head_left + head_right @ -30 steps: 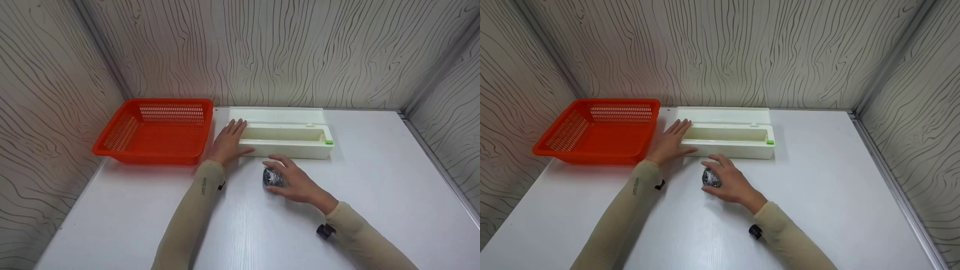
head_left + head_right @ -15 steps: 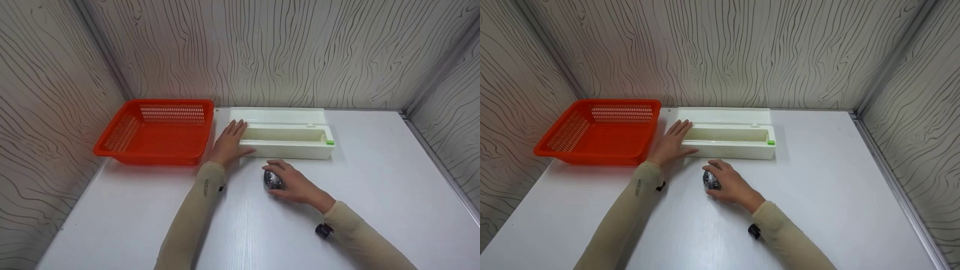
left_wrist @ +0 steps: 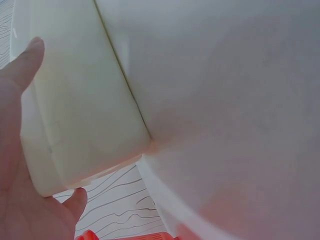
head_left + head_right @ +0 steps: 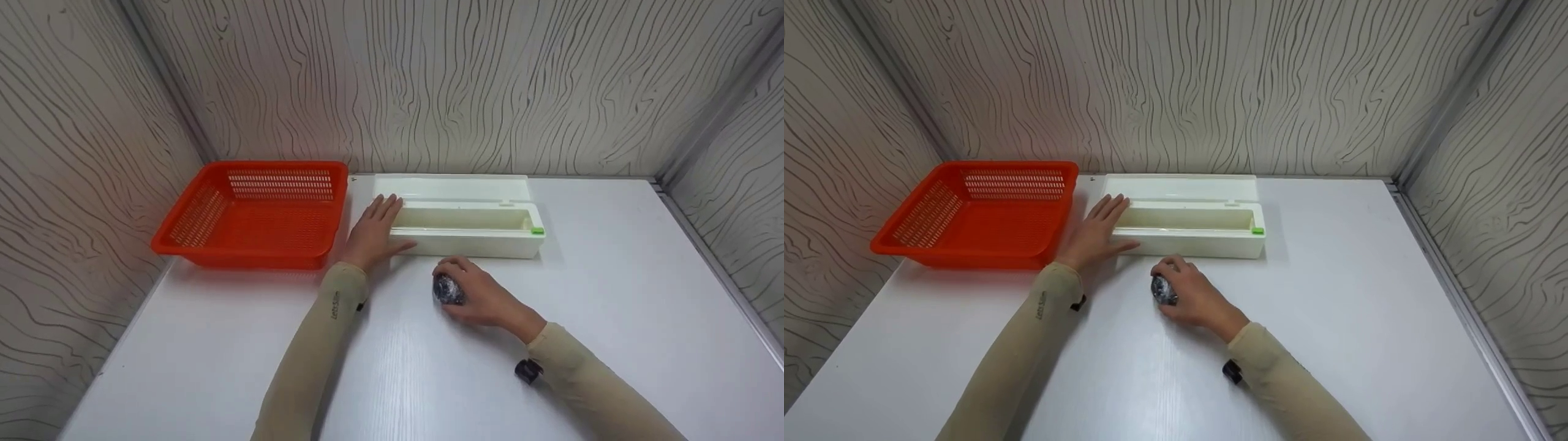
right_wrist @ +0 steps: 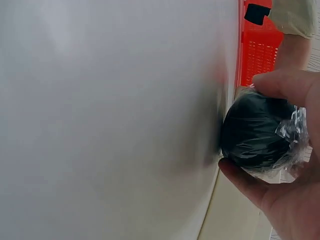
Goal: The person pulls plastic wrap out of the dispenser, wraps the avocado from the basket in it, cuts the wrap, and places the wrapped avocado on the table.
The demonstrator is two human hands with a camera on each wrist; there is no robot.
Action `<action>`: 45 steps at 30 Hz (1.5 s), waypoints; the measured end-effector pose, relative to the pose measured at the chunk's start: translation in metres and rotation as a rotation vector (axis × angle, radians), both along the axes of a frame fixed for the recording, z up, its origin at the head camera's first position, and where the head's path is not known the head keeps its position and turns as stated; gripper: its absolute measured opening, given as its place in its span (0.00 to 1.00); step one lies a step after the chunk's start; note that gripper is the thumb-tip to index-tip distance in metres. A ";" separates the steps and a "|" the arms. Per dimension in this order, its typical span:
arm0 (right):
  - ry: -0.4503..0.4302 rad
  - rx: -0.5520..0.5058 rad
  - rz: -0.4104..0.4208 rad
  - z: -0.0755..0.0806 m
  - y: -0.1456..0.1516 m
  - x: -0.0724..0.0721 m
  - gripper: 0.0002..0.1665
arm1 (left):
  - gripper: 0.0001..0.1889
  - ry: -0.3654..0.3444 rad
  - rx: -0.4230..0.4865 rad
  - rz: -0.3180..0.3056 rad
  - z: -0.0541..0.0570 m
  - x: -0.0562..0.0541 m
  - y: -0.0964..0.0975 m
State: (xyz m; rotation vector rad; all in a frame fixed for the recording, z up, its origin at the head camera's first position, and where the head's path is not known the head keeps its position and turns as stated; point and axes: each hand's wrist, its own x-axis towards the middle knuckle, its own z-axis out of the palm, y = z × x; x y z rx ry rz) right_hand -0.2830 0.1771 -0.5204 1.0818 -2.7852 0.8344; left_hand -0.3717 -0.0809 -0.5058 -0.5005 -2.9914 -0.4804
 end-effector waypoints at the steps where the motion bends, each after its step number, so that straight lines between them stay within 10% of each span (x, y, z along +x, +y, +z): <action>1: -0.002 0.006 -0.008 0.000 0.000 0.000 0.34 | 0.52 -0.001 -0.001 0.001 0.000 0.000 0.000; 19: 0.079 -0.139 -0.074 0.023 0.018 -0.004 0.31 | 0.52 -0.020 0.016 -0.004 -0.001 -0.003 0.000; 45: 0.257 -0.245 -0.408 0.061 0.125 -0.029 0.34 | 0.52 -0.041 0.043 0.001 0.001 0.000 0.000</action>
